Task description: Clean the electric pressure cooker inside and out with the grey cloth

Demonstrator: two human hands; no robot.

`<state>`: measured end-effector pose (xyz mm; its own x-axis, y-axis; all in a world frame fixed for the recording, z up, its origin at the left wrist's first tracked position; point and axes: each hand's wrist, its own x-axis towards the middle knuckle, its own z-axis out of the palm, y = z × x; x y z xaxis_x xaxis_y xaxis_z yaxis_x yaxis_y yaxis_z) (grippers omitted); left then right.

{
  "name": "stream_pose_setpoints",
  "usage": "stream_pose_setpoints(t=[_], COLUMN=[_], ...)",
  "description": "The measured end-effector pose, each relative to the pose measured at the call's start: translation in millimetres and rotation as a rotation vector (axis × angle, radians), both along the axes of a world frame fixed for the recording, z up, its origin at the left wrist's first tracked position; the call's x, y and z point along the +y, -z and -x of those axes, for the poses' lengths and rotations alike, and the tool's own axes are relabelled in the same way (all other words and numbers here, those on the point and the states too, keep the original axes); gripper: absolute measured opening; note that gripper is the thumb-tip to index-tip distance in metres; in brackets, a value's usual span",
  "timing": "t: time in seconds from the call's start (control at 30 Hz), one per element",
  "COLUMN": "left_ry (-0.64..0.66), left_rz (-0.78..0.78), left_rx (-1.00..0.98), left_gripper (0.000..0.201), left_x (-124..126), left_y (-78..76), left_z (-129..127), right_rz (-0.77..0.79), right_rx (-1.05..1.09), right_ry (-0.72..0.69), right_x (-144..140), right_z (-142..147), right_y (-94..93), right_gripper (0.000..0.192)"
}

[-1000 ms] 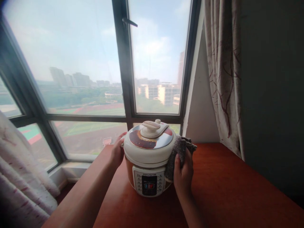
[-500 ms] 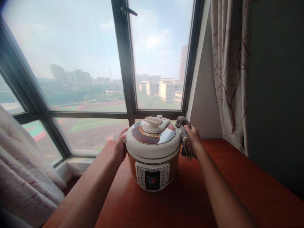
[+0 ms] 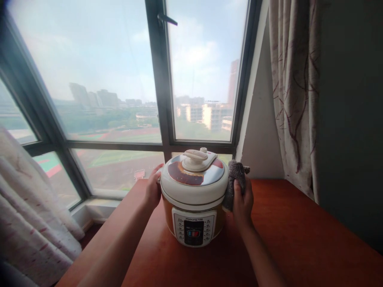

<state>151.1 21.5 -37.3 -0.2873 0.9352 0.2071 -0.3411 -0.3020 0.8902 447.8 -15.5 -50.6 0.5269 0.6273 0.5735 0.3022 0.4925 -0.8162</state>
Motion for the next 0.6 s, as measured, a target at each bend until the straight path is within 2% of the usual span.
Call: stream_pose_setpoints(t=[0.1, 0.17, 0.23, 0.3, 0.5, 0.6], left_ry=[0.001, 0.004, 0.007, 0.009, -0.042, -0.111], left_rz=[-0.001, -0.009, -0.018, -0.033, -0.11, -0.149], left_rx=[-0.025, -0.042, -0.056, -0.069, 0.008, 0.048], left_gripper=[0.058, 0.057, 0.056, 0.056, 0.046, 0.031], left_x=[-2.5, -3.0, -2.3, -0.9, 3.5, 6.8], left_y=[-2.6, -3.3, -2.6, -1.0, 1.1, -0.5], left_z=[-2.5, -3.5, -3.9, -4.0, -2.1, 0.8], right_rz=[-0.19, -0.316, -0.367, -0.325, -0.182, -0.102], right_rx=[-0.262, -0.511, -0.764, -0.942, -1.243, -1.358], right_ry=[-0.029, -0.085, -0.144, -0.178, -0.16, -0.158], right_x=[-24.6, -37.6, -47.6, -54.8, -59.1, -49.5], right_z=[18.2, 31.2, 45.6, 61.5, 116.4, 146.1], right_y=[-7.8, -22.2, -40.1, -57.5, -97.0, -115.1], right_gripper=[0.04, 0.039, 0.039, 0.042, 0.044, 0.033])
